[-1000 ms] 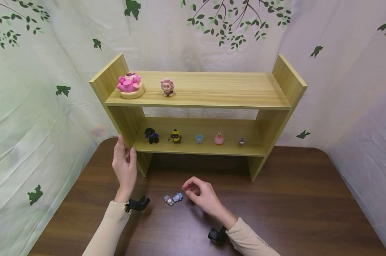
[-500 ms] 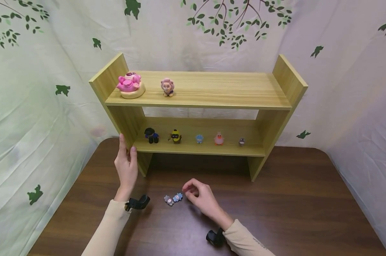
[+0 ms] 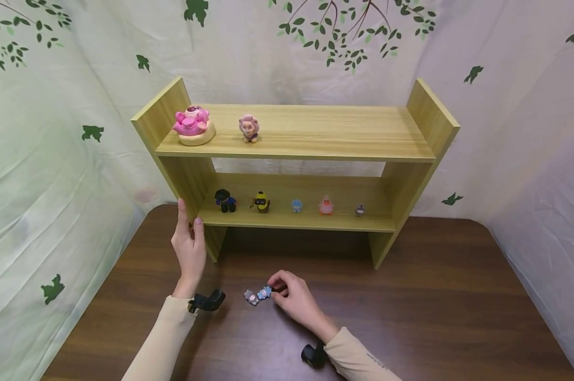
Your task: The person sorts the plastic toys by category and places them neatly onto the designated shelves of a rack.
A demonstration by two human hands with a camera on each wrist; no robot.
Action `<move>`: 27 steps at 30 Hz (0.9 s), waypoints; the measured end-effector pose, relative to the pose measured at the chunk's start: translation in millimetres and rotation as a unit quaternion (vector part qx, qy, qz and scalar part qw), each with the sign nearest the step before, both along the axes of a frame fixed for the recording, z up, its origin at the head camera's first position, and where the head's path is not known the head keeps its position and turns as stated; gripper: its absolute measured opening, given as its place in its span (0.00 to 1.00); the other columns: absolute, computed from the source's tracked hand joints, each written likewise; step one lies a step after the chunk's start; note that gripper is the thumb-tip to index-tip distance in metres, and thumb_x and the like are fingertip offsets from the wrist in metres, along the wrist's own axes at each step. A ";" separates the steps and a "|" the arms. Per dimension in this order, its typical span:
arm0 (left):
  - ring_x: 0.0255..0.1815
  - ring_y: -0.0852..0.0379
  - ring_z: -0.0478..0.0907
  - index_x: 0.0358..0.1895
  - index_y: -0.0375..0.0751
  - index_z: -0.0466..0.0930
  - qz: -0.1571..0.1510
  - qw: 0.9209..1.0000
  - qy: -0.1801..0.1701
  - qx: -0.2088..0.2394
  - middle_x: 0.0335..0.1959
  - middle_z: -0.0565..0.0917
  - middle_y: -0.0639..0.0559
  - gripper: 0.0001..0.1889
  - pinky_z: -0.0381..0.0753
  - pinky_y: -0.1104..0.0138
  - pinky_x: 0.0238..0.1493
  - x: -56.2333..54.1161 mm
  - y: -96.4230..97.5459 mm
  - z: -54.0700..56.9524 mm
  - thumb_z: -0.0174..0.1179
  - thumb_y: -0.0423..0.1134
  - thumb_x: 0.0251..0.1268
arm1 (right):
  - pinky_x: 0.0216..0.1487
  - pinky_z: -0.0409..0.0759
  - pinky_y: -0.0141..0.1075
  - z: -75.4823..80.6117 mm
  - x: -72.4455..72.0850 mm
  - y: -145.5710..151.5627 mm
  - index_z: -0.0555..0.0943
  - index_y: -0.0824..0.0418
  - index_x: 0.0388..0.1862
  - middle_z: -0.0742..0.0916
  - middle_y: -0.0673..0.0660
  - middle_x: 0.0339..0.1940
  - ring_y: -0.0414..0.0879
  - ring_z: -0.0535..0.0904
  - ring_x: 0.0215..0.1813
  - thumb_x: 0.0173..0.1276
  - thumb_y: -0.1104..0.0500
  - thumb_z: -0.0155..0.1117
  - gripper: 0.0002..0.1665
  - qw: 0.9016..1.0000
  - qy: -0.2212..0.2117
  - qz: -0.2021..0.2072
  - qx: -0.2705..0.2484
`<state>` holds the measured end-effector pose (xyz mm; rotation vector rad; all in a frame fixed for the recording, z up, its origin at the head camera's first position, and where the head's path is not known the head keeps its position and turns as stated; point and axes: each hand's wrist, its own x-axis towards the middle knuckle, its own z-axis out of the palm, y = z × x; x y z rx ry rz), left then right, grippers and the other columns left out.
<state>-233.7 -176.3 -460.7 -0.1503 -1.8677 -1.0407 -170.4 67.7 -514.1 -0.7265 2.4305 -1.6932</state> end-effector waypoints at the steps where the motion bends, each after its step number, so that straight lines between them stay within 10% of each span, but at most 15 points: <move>1: 0.63 0.45 0.69 0.74 0.68 0.54 0.001 1.000 0.001 0.000 0.67 0.69 0.45 0.35 0.68 0.54 0.45 -0.2 0.2 -0.1 0.51 0.30 0.71 | 0.41 0.80 0.36 -1.1 0.1 -0.8 0.79 0.64 0.40 0.84 0.57 0.40 0.51 0.81 0.43 0.58 0.75 0.63 0.13 1.000 0.001 0.000 0.002; 15: 0.29 0.47 0.66 0.74 0.71 0.54 0.015 1.000 0.012 0.001 0.64 0.73 0.43 0.35 0.62 0.61 0.32 -1.3 1.9 -1.0 0.52 0.32 0.72 | 0.36 0.77 0.33 -6.5 1.0 -12.1 0.80 0.66 0.39 0.82 0.56 0.36 0.51 0.78 0.39 0.55 0.74 0.66 0.13 0.998 0.023 -0.019 0.049; 27: 0.28 0.49 0.66 0.73 0.69 0.56 0.014 1.000 0.015 0.006 0.64 0.72 0.43 0.35 0.61 0.65 0.31 -0.8 1.8 -0.5 0.52 0.30 0.71 | 0.38 0.76 0.33 -9.7 -2.0 -17.7 0.82 0.65 0.40 0.80 0.53 0.35 0.48 0.77 0.38 0.54 0.71 0.70 0.14 0.993 0.062 -0.021 0.099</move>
